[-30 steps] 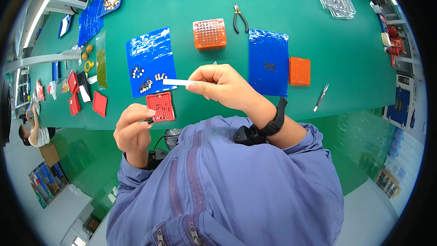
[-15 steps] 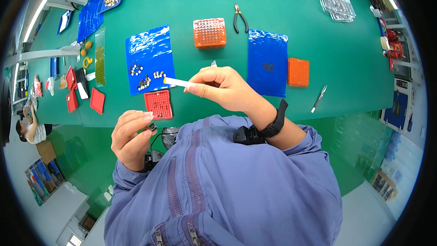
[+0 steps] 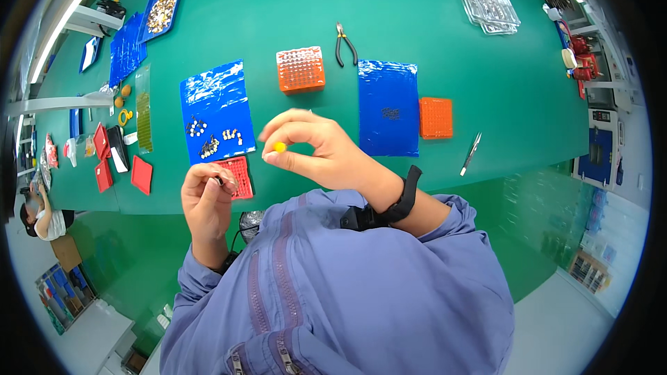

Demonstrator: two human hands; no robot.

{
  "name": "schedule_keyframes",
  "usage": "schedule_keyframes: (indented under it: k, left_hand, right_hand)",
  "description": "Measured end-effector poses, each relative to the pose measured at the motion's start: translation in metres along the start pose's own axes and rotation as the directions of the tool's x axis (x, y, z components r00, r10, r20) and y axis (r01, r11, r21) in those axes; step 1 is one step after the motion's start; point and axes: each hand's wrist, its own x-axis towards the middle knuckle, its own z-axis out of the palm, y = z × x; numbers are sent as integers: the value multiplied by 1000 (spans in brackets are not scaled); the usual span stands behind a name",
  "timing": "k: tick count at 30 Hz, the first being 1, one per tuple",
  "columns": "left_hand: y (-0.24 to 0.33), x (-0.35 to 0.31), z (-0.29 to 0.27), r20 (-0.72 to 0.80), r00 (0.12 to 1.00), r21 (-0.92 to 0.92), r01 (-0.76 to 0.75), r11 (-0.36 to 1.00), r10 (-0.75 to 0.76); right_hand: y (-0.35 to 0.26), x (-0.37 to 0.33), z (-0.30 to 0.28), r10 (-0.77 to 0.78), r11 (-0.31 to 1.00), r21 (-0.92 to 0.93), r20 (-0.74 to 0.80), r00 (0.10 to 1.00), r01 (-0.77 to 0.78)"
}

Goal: The person uses pliers to manipulate small electronic components on a green workbench. They pick up components, adjust them with the pliers, and place them into a red grid tray. The person also uses a white stick to handle or position items within the tray.

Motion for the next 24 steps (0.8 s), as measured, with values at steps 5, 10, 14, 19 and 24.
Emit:
schedule_keyframes:
  k: [5,10,14,19,24]
  left_hand:
    - [-12,7,0,104,991,-401,114,909,-78]
    - [-17,7,-9,215,973,-580,194,791,-80]
    - [-21,5,-10,273,960,-640,229,733,-62]
    - [-21,4,-5,301,953,-659,243,712,-47]
    - [-19,3,-4,318,946,-629,262,732,-66]
  right_hand:
    - [-24,-3,-6,56,987,-151,-47,997,-62]
    - [-26,-3,0,-5,998,57,-47,999,8]
    - [-29,-4,4,135,978,160,-8,991,-132]
    - [-24,-2,6,138,982,124,46,989,-143]
    - [-20,-1,5,136,980,132,85,987,-146]
